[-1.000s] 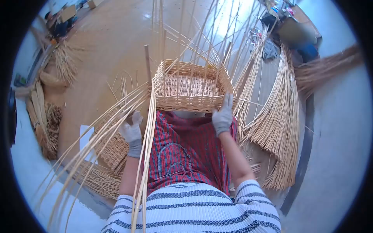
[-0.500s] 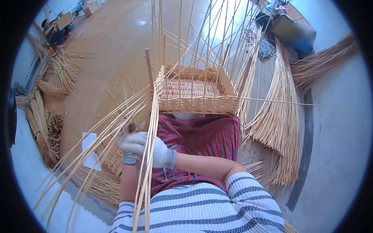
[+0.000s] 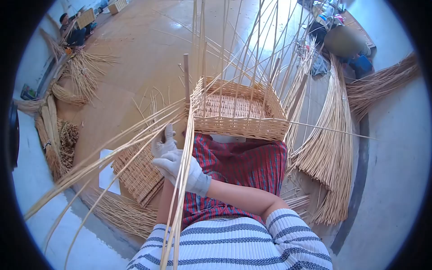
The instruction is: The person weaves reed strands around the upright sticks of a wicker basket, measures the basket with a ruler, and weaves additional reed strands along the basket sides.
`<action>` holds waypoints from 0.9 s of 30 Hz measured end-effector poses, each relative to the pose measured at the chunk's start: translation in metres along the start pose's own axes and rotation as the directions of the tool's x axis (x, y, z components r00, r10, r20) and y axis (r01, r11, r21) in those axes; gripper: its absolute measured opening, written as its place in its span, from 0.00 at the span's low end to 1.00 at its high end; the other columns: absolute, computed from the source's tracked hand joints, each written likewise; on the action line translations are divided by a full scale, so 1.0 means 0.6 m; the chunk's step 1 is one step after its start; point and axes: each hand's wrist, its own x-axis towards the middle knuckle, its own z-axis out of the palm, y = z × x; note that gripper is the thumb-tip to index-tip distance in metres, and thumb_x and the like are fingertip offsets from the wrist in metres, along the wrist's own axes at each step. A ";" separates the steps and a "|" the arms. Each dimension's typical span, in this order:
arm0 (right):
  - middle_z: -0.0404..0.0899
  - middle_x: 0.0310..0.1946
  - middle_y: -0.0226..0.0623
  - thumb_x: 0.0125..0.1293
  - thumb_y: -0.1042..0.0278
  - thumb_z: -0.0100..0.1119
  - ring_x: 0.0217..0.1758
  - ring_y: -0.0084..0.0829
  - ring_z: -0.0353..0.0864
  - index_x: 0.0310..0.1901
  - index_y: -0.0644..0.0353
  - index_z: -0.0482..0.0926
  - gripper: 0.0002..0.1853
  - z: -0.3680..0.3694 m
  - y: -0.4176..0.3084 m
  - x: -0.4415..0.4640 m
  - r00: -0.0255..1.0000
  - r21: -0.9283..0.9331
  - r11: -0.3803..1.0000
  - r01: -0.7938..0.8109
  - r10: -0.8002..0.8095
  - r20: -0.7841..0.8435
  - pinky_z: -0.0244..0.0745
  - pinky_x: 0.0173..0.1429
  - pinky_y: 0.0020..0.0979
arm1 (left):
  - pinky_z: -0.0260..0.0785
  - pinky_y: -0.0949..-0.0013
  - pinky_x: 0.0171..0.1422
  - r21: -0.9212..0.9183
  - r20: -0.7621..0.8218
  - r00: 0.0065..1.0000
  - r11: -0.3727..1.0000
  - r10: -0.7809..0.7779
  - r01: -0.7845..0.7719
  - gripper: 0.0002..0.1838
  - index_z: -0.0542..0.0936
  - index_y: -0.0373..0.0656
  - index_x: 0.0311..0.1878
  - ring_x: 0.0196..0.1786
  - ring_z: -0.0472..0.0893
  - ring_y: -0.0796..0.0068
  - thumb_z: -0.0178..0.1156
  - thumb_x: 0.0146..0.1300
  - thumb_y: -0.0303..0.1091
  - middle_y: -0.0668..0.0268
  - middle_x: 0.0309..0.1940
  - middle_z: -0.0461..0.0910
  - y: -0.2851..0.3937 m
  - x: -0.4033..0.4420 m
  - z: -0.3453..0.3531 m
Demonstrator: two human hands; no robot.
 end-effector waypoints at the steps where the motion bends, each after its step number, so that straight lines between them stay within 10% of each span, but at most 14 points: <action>1: 0.82 0.38 0.41 0.58 0.74 0.65 0.40 0.45 0.83 0.55 0.59 0.78 0.21 0.000 -0.005 -0.004 0.998 -0.046 0.998 0.048 -0.046 0.052 0.78 0.46 0.42 | 0.77 0.77 0.55 -0.028 0.007 1.000 1.000 0.004 -0.004 0.24 0.66 0.36 0.69 0.58 0.76 0.77 0.54 0.73 0.35 0.57 0.65 0.69 -0.001 0.002 -0.006; 5: 0.82 0.43 0.40 0.55 0.72 0.68 0.45 0.47 0.82 0.54 0.59 0.79 0.22 -0.010 -0.038 0.019 0.991 0.057 0.990 0.125 -0.122 -0.063 0.77 0.52 0.43 | 0.77 0.78 0.57 -0.166 0.025 1.000 0.986 0.001 0.003 0.24 0.64 0.35 0.70 0.60 0.75 0.77 0.51 0.75 0.32 0.56 0.68 0.67 0.016 -0.020 -0.047; 7: 0.82 0.43 0.43 0.55 0.65 0.68 0.47 0.48 0.82 0.51 0.60 0.80 0.21 -0.019 -0.040 0.033 0.986 0.106 0.985 0.137 -0.146 0.080 0.75 0.56 0.45 | 0.77 0.79 0.57 0.306 0.098 0.994 0.950 0.040 -0.068 0.20 0.68 0.35 0.66 0.61 0.75 0.75 0.50 0.75 0.30 0.55 0.63 0.71 0.044 -0.070 0.047; 9: 0.82 0.41 0.44 0.54 0.57 0.67 0.47 0.49 0.81 0.45 0.61 0.80 0.20 0.001 -0.011 0.007 0.709 0.169 0.985 0.037 -0.145 0.690 0.74 0.56 0.45 | 0.76 0.77 0.59 0.525 0.081 0.963 0.810 0.259 -0.262 0.17 0.72 0.35 0.62 0.61 0.75 0.73 0.52 0.73 0.27 0.55 0.60 0.74 0.030 -0.088 0.107; 11: 0.81 0.35 0.42 0.54 0.52 0.65 0.44 0.47 0.81 0.39 0.61 0.79 0.20 0.012 -0.001 -0.016 0.752 0.112 0.970 0.214 -0.237 0.615 0.74 0.53 0.45 | 0.74 0.72 0.62 0.999 0.050 0.895 0.015 -0.443 -0.048 0.18 0.74 0.35 0.59 0.64 0.74 0.70 0.58 0.66 0.21 0.52 0.59 0.75 0.108 -0.022 0.072; 13: 0.79 0.31 0.39 0.53 0.53 0.66 0.40 0.45 0.80 0.35 0.59 0.79 0.17 0.016 0.002 -0.016 0.773 0.081 0.966 0.244 -0.244 0.585 0.75 0.50 0.45 | 0.73 0.69 0.63 0.983 0.183 0.817 0.080 -0.546 -0.167 0.26 0.72 0.34 0.62 0.62 0.76 0.70 0.64 0.60 0.18 0.53 0.56 0.77 0.128 -0.002 0.144; 15: 0.80 0.34 0.38 0.52 0.49 0.67 0.42 0.44 0.80 0.36 0.57 0.79 0.19 0.032 0.008 -0.029 0.799 0.074 0.973 0.220 -0.224 0.558 0.75 0.52 0.45 | 0.73 0.72 0.59 0.811 0.435 0.767 -0.165 -0.471 -0.561 0.28 0.70 0.37 0.65 0.56 0.80 0.72 0.64 0.61 0.19 0.59 0.52 0.81 0.137 -0.009 0.258; 19: 0.81 0.40 0.38 0.53 0.45 0.68 0.46 0.42 0.81 0.39 0.53 0.80 0.21 0.115 0.068 -0.087 0.930 0.301 0.951 0.068 -0.170 0.327 0.74 0.60 0.43 | 0.73 0.72 0.54 0.535 0.726 0.475 -0.024 -0.498 -0.844 0.29 0.68 0.39 0.68 0.48 0.81 0.76 0.62 0.62 0.18 0.62 0.48 0.80 0.085 0.006 0.306; 21: 0.82 0.31 0.39 0.57 0.49 0.63 0.38 0.45 0.81 0.30 0.53 0.81 0.15 0.050 0.020 -0.066 0.922 0.057 0.998 0.030 -0.050 0.385 0.75 0.51 0.45 | 0.72 0.73 0.49 0.814 0.571 0.726 0.384 -0.383 -0.436 0.23 0.70 0.39 0.64 0.43 0.78 0.79 0.58 0.65 0.19 0.65 0.42 0.76 0.065 0.005 0.256; 22: 0.81 0.27 0.38 0.59 0.50 0.62 0.34 0.45 0.81 0.26 0.52 0.82 0.15 0.014 -0.001 -0.053 0.885 -0.108 0.992 0.068 -0.010 0.466 0.75 0.47 0.46 | 0.69 0.75 0.44 0.907 0.372 0.898 0.298 -0.237 -0.297 0.17 0.71 0.38 0.59 0.37 0.74 0.82 0.56 0.68 0.22 0.70 0.33 0.72 0.047 -0.004 0.253; 27: 0.76 0.24 0.37 0.60 0.59 0.58 0.28 0.41 0.78 0.24 0.52 0.78 0.11 -0.174 0.101 -0.076 0.993 -0.175 0.984 -0.036 0.055 0.106 0.72 0.34 0.42 | 0.71 0.55 0.65 0.756 0.565 0.805 0.505 -0.182 -0.417 0.12 0.71 0.39 0.57 0.34 0.75 0.80 0.47 0.74 0.27 0.71 0.26 0.68 0.086 0.055 0.186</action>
